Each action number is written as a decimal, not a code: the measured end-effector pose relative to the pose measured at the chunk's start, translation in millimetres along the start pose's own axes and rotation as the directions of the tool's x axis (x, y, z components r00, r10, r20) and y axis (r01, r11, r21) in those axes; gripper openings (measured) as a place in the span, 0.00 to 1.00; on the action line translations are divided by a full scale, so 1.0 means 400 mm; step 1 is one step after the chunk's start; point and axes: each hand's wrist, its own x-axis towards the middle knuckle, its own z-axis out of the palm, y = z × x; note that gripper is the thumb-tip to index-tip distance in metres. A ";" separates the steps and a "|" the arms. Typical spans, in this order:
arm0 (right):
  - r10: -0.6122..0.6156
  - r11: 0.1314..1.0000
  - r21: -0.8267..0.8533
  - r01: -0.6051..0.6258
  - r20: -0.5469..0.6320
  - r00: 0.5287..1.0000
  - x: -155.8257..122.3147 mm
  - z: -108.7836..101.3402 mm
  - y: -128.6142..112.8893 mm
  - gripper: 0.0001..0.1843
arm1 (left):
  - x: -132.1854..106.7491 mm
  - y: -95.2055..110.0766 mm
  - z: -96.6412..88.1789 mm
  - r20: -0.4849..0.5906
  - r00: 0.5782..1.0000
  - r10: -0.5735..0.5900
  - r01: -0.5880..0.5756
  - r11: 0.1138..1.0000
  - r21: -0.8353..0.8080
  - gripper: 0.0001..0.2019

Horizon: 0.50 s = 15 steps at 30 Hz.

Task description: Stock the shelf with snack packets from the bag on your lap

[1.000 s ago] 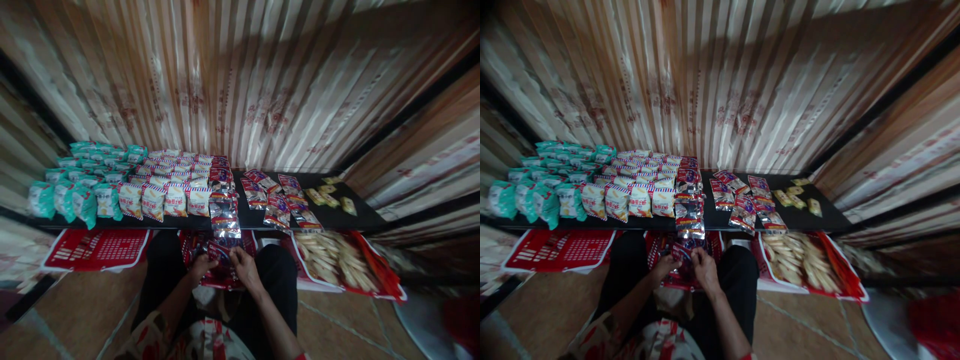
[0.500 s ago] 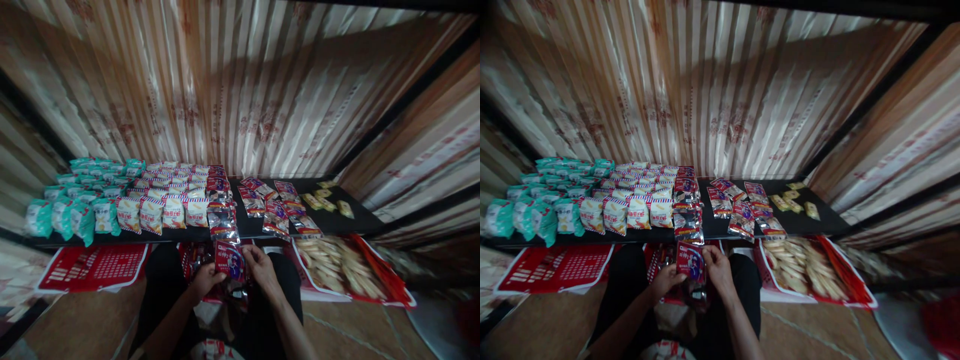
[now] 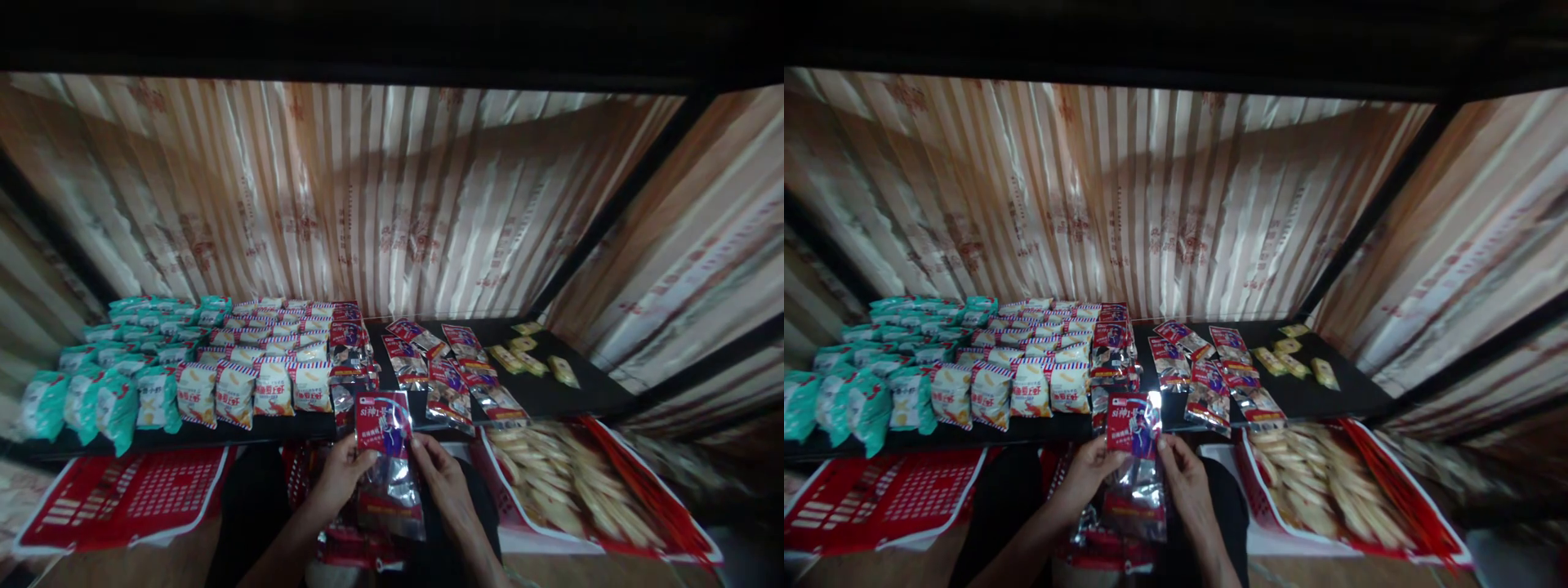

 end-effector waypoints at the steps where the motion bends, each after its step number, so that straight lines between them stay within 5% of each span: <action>1: 0.002 1.000 -0.004 -0.001 0.005 1.000 0.001 0.000 -0.002 0.24 | 0.009 0.008 0.004 -0.028 1.000 -0.009 0.010 1.000 0.005 0.19; 6: -0.008 1.000 0.004 0.008 0.038 0.999 0.020 0.009 0.001 0.25 | 0.048 0.047 0.026 -0.090 0.995 0.031 -0.028 0.999 0.025 0.19; 15: -0.111 0.992 -0.079 0.103 -0.116 0.987 0.119 0.043 0.022 0.39 | 0.148 0.093 0.046 -0.229 0.969 0.094 -0.080 0.994 0.071 0.16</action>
